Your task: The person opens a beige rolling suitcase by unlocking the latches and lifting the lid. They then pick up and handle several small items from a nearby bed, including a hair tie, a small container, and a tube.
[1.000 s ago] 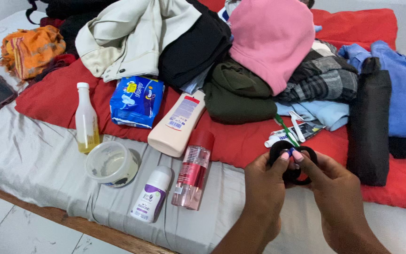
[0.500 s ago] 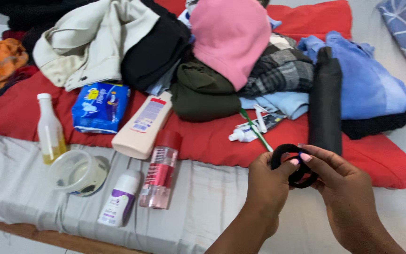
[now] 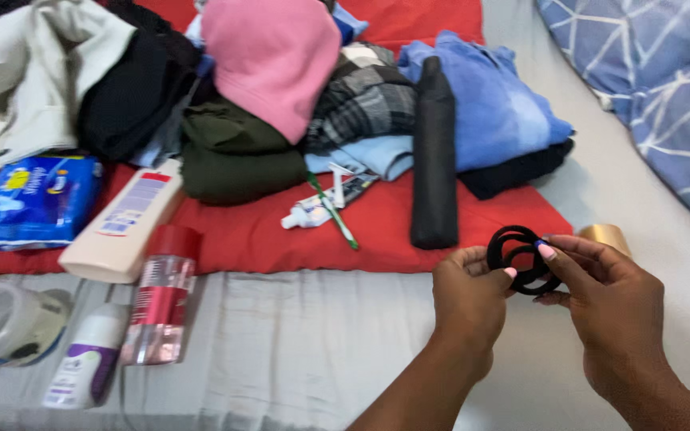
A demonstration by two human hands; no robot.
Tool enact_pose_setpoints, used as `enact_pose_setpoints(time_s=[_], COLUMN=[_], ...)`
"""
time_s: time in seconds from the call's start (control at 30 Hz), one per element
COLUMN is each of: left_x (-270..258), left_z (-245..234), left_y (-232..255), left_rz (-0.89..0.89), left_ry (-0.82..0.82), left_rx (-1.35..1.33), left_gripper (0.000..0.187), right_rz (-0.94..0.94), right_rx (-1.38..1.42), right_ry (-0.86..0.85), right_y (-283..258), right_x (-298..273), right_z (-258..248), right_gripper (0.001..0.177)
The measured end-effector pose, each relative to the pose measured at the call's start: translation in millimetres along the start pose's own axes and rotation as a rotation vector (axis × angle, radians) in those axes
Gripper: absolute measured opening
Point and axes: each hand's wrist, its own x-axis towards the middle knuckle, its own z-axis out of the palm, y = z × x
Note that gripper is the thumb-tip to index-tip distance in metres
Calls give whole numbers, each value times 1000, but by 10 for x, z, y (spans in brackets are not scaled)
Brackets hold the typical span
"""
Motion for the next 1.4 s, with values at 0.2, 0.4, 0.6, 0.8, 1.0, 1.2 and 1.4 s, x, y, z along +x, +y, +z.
enact_pose_setpoints(time_s=[0.2,0.4,0.6,0.8,1.0,1.2,1.4], left_x=[214,243,244,374,252,-3,-58], left_z=[419,627,728,604,484,291,-97], left_y=[-351,-481,-535,-798,-643,-199,72], left_rz=[-9,-101,-142,39,243,203,335], left_ry=[-50,-28,-16,-10,165,176,280], left_rx=[70,272,434,525,588,575,586], left_gripper=[34,29,23,31,25,19,18], right_rz=[-108,-356,-533,-535,-757,-763,-953], right_rx=[-280,-609,-805,-884,-823,-702,-659], right_ry=[81,55,16,-16,75,40,-34], right_y=[236,500,673,686,602,340,105], right_x=[260,582,725,736,606,423,280], right_z=[-405,-668,-786,-780,-675,-338,181], right_gripper=[27,32,26,24,27,25,29])
